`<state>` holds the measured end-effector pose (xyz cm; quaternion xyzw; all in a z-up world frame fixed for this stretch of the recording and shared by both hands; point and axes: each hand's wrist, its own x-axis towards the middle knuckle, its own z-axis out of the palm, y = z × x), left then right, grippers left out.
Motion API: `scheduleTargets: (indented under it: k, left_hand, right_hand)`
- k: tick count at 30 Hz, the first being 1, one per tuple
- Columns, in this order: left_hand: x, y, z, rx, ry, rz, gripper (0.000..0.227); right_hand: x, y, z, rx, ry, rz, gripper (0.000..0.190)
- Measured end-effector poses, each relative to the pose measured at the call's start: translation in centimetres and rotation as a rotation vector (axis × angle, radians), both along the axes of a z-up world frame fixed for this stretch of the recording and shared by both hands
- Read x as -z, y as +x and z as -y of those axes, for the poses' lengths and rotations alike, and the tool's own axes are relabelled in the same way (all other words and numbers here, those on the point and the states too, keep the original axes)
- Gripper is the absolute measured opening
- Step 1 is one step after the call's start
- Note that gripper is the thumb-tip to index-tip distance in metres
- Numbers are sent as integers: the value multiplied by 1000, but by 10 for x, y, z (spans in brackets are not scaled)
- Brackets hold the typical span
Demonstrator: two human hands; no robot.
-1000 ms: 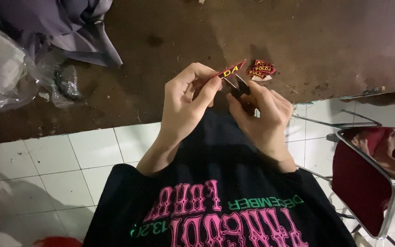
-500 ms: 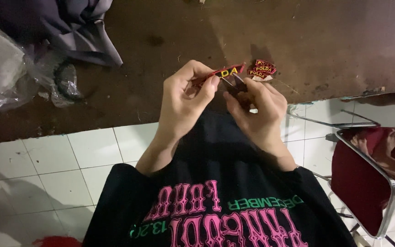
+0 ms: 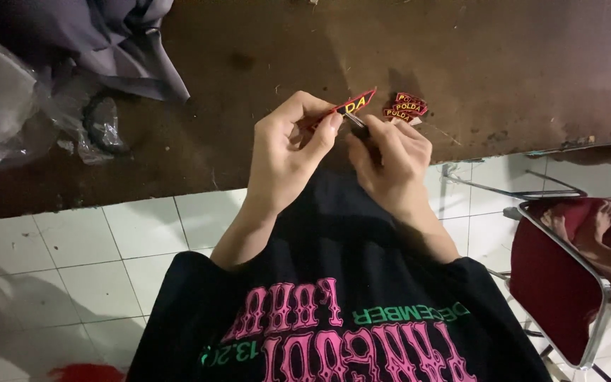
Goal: Trimming excess threads and material from embroidered patches using small scissors at a work table.
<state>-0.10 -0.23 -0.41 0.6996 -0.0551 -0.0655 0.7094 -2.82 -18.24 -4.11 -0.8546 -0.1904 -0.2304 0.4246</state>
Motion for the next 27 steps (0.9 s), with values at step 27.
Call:
scheduleTargets:
  k: [27]
  left_hand:
    - [0, 2, 0, 15, 1, 12, 17]
  right_hand:
    - [-9, 3, 15, -27, -42, -42, 23]
